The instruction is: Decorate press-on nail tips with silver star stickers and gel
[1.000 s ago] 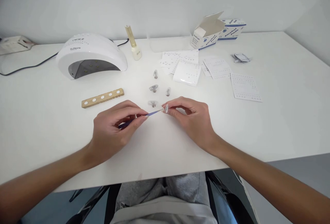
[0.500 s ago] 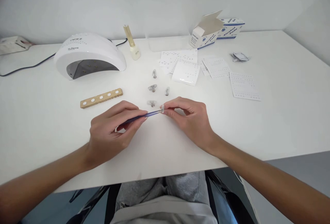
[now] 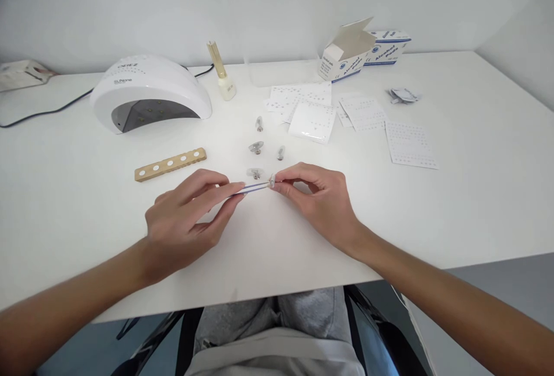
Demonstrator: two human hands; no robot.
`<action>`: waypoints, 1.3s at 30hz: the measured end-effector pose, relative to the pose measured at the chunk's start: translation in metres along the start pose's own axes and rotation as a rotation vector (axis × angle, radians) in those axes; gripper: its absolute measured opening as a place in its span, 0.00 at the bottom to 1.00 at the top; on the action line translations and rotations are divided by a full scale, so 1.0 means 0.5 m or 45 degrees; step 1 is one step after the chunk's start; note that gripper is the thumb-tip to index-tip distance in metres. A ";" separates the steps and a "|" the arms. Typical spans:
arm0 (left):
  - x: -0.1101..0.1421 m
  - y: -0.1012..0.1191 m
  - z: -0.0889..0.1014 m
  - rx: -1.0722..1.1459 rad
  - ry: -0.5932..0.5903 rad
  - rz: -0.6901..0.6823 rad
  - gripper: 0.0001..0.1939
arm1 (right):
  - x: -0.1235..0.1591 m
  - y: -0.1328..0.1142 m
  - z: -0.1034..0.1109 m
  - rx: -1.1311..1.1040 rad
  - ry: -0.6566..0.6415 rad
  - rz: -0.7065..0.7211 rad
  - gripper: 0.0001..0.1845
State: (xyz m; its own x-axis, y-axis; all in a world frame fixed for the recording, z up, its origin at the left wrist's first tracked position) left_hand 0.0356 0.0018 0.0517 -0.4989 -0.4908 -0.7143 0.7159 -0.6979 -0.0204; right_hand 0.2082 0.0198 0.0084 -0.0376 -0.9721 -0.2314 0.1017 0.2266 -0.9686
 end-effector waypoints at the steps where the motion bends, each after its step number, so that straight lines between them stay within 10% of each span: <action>1: 0.001 0.002 0.001 -0.035 0.006 -0.024 0.08 | 0.000 0.001 0.001 0.016 0.002 -0.008 0.04; 39: -0.006 0.008 0.015 -0.126 -0.046 -0.014 0.06 | 0.003 -0.015 0.000 0.180 -0.013 0.143 0.08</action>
State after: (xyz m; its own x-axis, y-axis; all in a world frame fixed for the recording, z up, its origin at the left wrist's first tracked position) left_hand 0.0364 -0.0035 0.0587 -0.5230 -0.5034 -0.6879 0.7543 -0.6490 -0.0986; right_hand 0.2072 0.0166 0.0153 -0.0080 -0.9420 -0.3356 0.2431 0.3237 -0.9144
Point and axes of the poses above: each hand's wrist, its own x-axis away from the middle knuckle, its own z-axis out of the back of the hand, y = z × x, the point moved 8 cm from there along -x, towards the middle knuckle, and after that the axes turned 14 degrees about -x, right-handed, at the moved point
